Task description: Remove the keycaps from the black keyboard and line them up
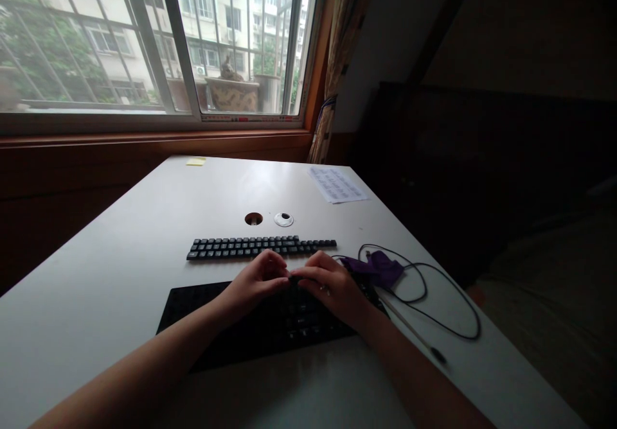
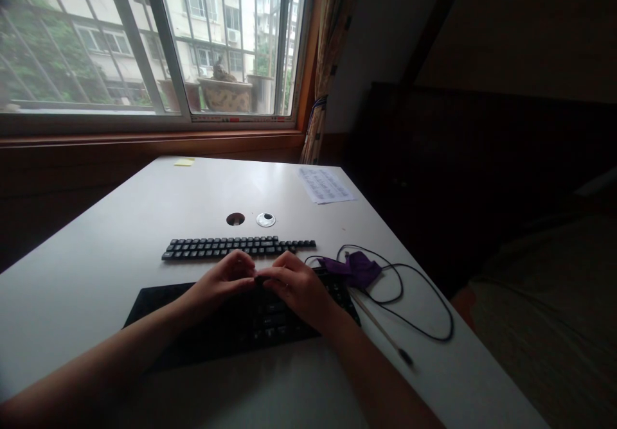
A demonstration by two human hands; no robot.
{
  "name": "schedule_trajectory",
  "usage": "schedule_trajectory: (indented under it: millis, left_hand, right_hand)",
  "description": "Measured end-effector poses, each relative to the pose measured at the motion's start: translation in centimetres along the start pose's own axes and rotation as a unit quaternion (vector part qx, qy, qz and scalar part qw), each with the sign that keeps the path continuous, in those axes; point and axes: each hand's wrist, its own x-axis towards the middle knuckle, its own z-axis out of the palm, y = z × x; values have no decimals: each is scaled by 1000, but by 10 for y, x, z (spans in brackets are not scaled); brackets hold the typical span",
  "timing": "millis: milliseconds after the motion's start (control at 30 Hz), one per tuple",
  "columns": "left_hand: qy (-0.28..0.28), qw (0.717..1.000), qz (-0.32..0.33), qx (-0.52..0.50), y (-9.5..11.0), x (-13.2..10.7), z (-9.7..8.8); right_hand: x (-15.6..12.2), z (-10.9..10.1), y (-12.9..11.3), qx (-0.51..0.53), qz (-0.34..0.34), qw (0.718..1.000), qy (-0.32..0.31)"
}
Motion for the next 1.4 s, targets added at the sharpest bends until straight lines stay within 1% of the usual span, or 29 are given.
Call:
schedule_trajectory:
  millis: [133,333,467,667,867,1000,1100,1200,1267,1333,1400]
  left_hand:
    - [-5,1000,-10,11,0,1,-1]
    - [10,998,-12,64,1,1,-4]
    - [11,999,-18,48,3,0,-4]
    - [-2,999,-44,-16,3,-2,-3]
    - [-20,998,-55,-40,-2,-1,-5]
    - [-31,998,-54,-32,-4,0,-7]
    - [-32,998,-47,2,-4,1,-8]
    - [-25,997,-22,69,-3,2,-8]
    - [-14,993,-2,118,-3,2,-7]
    - [-6,988,14,153,-3,3,-6]
    - [-10,984,29,178,-4,3,-5]
  right_hand:
    - [1,3,-1,5,15,1000,5]
    - [4,10,-8,-1,78,996,41]
    - [5,13,-13,8,97,994,58]
    - [3,9,-14,16,72,995,68]
    - [2,9,-14,15,42,997,66]
    - [1,10,-14,-6,27,999,46]
    - [1,9,-15,-19,18,999,31]
    - [2,1,-12,-38,19,999,18]
    - [3,-10,-5,-61,34,997,13]
    - [4,-25,8,-85,64,994,10]
    - [4,-39,25,-109,96,989,2]
